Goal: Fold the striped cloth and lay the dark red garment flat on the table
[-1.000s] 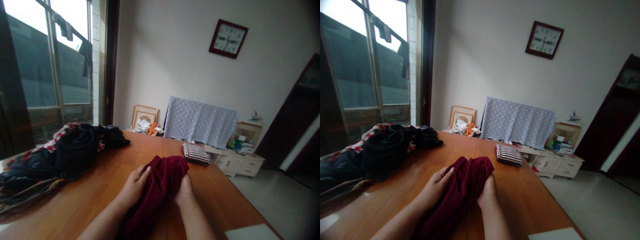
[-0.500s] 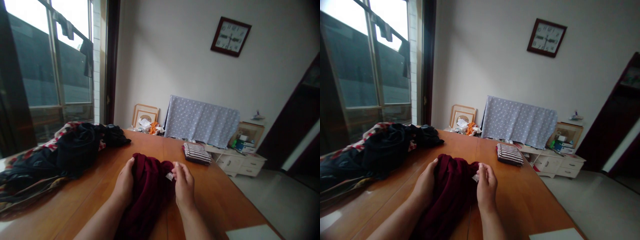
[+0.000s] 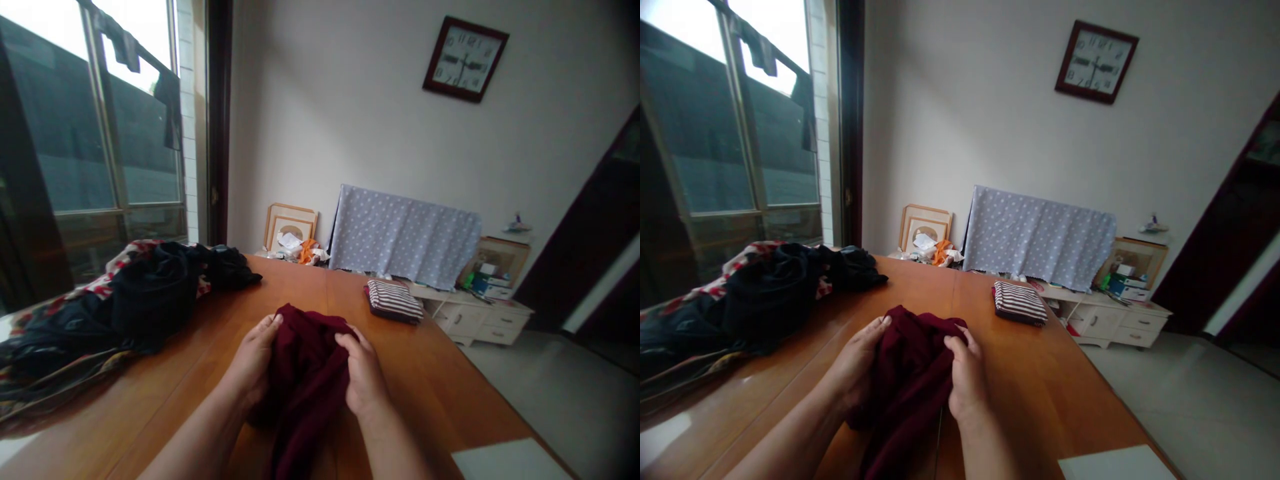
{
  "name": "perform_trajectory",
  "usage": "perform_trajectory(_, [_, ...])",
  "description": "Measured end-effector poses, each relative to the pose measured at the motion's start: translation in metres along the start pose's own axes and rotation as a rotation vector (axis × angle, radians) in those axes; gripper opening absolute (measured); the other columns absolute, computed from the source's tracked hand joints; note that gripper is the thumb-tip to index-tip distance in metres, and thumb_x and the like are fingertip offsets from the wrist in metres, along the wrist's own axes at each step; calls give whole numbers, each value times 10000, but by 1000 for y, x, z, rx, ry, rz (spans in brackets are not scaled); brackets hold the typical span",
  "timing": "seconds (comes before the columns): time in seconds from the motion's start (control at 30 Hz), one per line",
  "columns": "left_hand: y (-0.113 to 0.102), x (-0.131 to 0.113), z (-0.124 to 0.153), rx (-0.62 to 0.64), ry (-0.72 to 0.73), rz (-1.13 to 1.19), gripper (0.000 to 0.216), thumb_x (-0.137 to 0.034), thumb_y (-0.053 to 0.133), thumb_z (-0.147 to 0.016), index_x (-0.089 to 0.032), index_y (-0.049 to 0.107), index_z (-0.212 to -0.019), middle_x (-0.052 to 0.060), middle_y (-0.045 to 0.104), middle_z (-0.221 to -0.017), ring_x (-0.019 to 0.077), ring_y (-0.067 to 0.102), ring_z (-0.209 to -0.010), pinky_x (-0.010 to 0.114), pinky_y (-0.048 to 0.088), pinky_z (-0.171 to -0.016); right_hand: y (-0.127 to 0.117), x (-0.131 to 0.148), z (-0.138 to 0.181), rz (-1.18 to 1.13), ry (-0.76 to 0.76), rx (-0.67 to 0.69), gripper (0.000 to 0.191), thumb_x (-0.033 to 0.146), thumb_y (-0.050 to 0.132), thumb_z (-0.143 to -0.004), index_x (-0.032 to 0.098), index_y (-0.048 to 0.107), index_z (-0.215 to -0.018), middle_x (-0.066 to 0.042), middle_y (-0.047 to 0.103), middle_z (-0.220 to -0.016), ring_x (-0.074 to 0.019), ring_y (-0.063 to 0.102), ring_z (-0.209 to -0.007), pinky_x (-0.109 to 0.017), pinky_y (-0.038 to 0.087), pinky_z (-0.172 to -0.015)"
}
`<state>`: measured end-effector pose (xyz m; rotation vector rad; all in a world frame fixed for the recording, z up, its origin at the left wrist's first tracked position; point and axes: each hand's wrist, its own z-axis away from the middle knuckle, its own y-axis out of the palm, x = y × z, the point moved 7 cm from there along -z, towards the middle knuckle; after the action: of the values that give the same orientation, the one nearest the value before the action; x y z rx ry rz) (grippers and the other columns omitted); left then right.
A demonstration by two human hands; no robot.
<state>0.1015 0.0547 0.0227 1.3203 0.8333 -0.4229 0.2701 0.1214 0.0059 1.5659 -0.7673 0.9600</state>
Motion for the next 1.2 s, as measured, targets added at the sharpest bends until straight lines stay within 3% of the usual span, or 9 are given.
perform_trajectory(0.17, [-12, -5, 4, -165, -177, 46, 314, -489, 715, -827, -186, 660, -887, 69, 756, -797, 252, 731, -721, 401, 611, -728, -10, -3, -6, -193, 254, 37, 355, 427, 631, -820, 155, 747, -1016, -118, 783, -1038, -309, 739, -964, -478, 594, -836])
perform_trajectory(0.3, [-14, -7, 7, -185, -198, 39, 398, -591, 670, -820, -193, 674, -828, 83, 764, -764, 279, 746, -747, 421, 617, -755, -10, 3, -5, -137, 276, 63, 443, 520, 617, -847, 143, 753, -1035, -132, 792, -922, -324, 747, -932, -511, 594, -815])
perform_trajectory(0.5, [-14, -5, 5, -113, -218, 56, 479, -665, 631, -814, -190, 686, -830, 95, 777, -802, 301, 754, -871, 430, 600, -849, -26, 7, -14, 11, 69, -56, 442, 484, 702, -814, 158, 727, -1112, -102, 787, -976, -302, 734, -937, -464, 584, -837])
perform_trajectory(0.67, [4, 3, 10, 23, -324, 181, 508, -679, 614, -823, -178, 694, -843, 105, 780, -827, 317, 743, -955, 443, 567, -925, -35, 29, -2, 374, -370, -337, 567, 424, 801, -749, 217, 665, -1260, -108, 636, -1370, -275, 565, -1283, -408, 397, -1121])
perform_trajectory(0.73, [18, 11, 17, 145, -386, 207, 549, -696, 600, -825, -160, 707, -882, 128, 784, -898, 332, 730, -1001, 450, 553, -944, -12, 23, 6, 383, -365, -195, 522, 469, 742, -814, 239, 667, -1277, -91, 616, -1399, -266, 526, -1328, -399, 353, -1153])
perform_trajectory(0.8, [29, 19, 24, 243, -423, 203, 551, -674, 601, -842, -142, 715, -934, 143, 781, -949, 339, 717, -1037, 441, 540, -958, 16, 2, 15, 337, -199, 34, 447, 535, 667, -870, 243, 716, -1204, -71, 686, -1297, -271, 559, -1291, -394, 391, -1123])
perform_trajectory(0.9, [33, 25, 26, 272, -329, 170, 400, -524, 671, -867, -151, 709, -1008, 125, 776, -988, 309, 716, -1020, 405, 526, -963, 40, -24, 27, 281, -19, 214, 487, 641, 561, -899, 222, 772, -1030, -70, 769, -1051, -296, 665, -1089, -406, 498, -984])
perform_trajectory(1.03, [32, 23, 22, 306, -173, 146, 262, -344, 728, -866, -182, 678, -1065, 97, 754, -1057, 240, 714, -961, 376, 518, -959, 30, -26, 20, 362, -114, 135, 410, 613, 644, -851, 254, 779, -996, -58, 778, -962, -294, 695, -924, -391, 521, -893])
perform_trajectory(1.2, [33, 24, 22, 331, -255, 194, 280, -409, 666, -905, -170, 691, -1049, 97, 759, -1035, 240, 718, -965, 374, 515, -973, 17, -26, 12, 351, -100, 86, 348, 543, 611, -903, 267, 781, -1029, -66, 777, -1027, -289, 688, -1035, -382, 513, -929])
